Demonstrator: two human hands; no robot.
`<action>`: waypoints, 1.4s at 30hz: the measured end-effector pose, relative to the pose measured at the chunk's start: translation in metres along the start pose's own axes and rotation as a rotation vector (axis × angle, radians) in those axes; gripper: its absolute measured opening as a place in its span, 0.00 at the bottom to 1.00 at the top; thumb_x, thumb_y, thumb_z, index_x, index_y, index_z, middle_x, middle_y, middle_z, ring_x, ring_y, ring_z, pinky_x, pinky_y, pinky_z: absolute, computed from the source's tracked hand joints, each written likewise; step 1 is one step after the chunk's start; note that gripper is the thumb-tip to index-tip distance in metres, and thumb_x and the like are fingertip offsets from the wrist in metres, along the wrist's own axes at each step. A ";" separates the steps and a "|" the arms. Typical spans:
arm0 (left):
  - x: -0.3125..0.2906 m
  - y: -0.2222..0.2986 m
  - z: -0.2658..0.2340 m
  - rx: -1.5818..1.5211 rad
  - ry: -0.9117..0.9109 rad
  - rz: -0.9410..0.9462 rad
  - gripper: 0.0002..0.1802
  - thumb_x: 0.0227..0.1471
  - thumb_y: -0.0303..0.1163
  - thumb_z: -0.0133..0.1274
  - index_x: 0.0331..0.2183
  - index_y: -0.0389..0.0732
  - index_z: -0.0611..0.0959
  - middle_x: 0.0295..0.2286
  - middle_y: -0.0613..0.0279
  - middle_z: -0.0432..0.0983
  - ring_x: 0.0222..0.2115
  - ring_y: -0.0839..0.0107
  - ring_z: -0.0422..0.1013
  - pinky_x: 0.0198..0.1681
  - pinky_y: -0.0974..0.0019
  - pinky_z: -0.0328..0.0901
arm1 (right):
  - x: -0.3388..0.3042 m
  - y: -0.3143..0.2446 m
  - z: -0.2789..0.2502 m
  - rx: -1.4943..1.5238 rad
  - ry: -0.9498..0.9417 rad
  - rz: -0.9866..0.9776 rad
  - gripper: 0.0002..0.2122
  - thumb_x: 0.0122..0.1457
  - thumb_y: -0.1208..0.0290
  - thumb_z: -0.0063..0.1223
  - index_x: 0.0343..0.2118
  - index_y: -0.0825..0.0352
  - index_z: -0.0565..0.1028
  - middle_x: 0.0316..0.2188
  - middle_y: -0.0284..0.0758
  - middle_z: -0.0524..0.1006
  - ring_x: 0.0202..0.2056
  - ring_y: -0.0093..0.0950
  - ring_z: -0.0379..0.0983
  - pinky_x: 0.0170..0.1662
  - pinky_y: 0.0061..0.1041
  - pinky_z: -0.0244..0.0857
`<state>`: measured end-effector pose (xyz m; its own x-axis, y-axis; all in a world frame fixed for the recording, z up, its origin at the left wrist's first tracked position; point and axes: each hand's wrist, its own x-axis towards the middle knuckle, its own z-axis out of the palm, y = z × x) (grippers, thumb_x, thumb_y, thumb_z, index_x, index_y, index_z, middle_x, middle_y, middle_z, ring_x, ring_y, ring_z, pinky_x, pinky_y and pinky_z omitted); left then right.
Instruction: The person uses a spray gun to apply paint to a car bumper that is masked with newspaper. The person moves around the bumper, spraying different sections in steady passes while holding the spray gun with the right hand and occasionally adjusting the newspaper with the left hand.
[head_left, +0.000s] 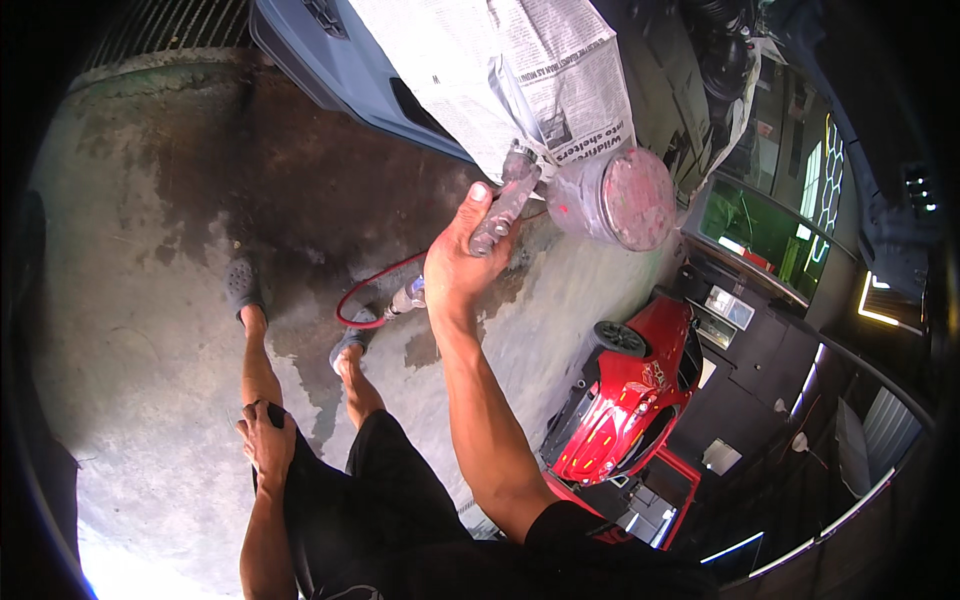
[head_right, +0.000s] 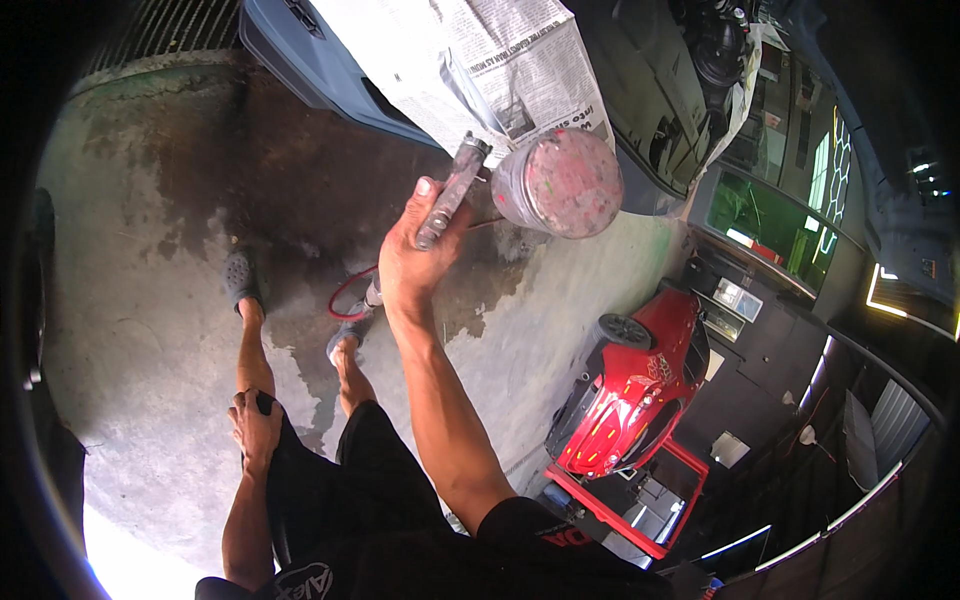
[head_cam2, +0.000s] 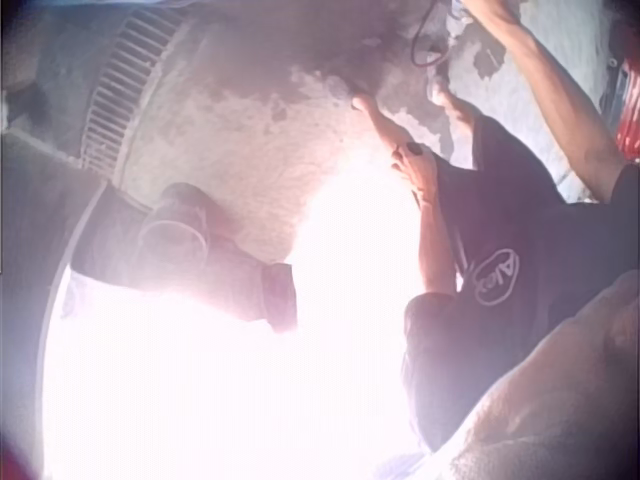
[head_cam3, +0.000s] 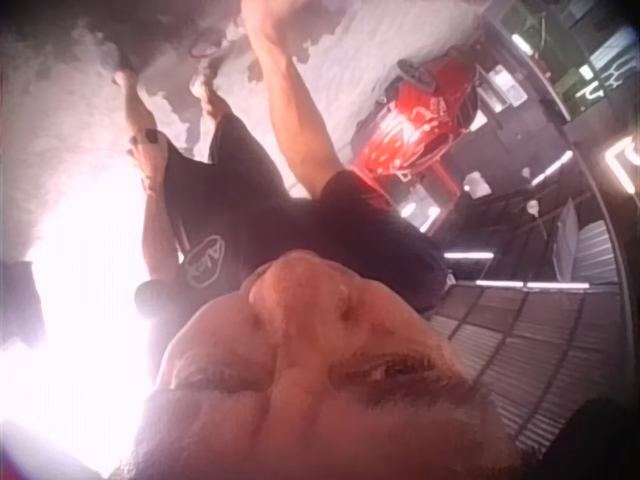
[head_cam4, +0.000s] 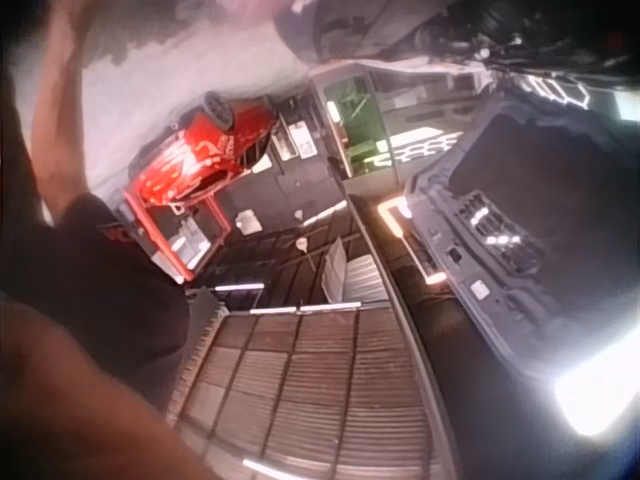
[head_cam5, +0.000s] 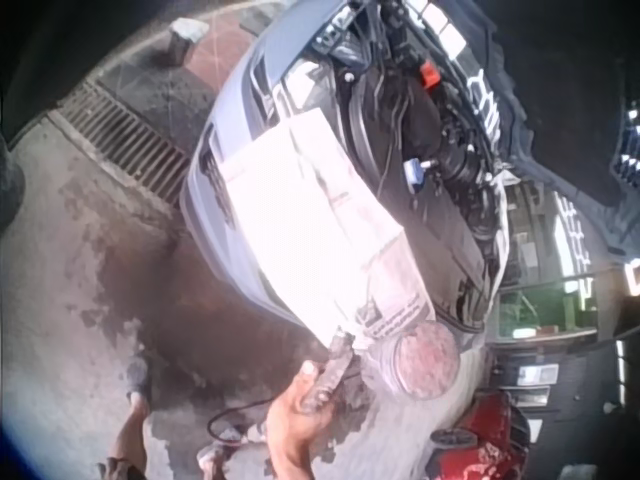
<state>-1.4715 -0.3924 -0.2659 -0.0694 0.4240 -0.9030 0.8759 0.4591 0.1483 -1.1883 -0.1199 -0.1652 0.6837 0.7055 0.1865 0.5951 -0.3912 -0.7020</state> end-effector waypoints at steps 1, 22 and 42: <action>0.000 0.000 0.001 0.002 0.001 0.000 0.32 0.56 0.42 0.63 0.59 0.40 0.79 0.57 0.51 0.72 0.58 0.42 0.68 0.55 0.39 0.74 | 0.001 0.000 0.005 0.018 -0.021 -0.009 0.26 0.76 0.58 0.56 0.60 0.81 0.70 0.50 0.54 0.78 0.50 0.44 0.77 0.55 0.41 0.70; -0.008 0.006 -0.008 0.057 0.049 0.072 0.31 0.56 0.43 0.63 0.57 0.38 0.80 0.56 0.47 0.74 0.57 0.41 0.70 0.58 0.41 0.71 | -0.022 0.050 -0.075 0.149 0.075 0.189 0.27 0.76 0.52 0.56 0.58 0.78 0.73 0.53 0.45 0.79 0.47 0.32 0.77 0.57 0.35 0.71; -0.284 0.285 0.115 0.344 0.040 1.499 0.59 0.58 0.48 0.67 0.75 0.32 0.53 0.72 0.35 0.56 0.71 0.40 0.59 0.71 0.44 0.60 | -0.151 0.134 -0.443 0.503 0.189 0.485 0.29 0.79 0.52 0.48 0.69 0.73 0.66 0.60 0.45 0.72 0.59 0.32 0.71 0.60 0.35 0.68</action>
<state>-1.1468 -0.4717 -0.0132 0.9406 0.3396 -0.0025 0.2146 -0.5887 0.7794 -1.0249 -0.5411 0.0170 0.9100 0.3894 -0.1424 -0.0289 -0.2830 -0.9587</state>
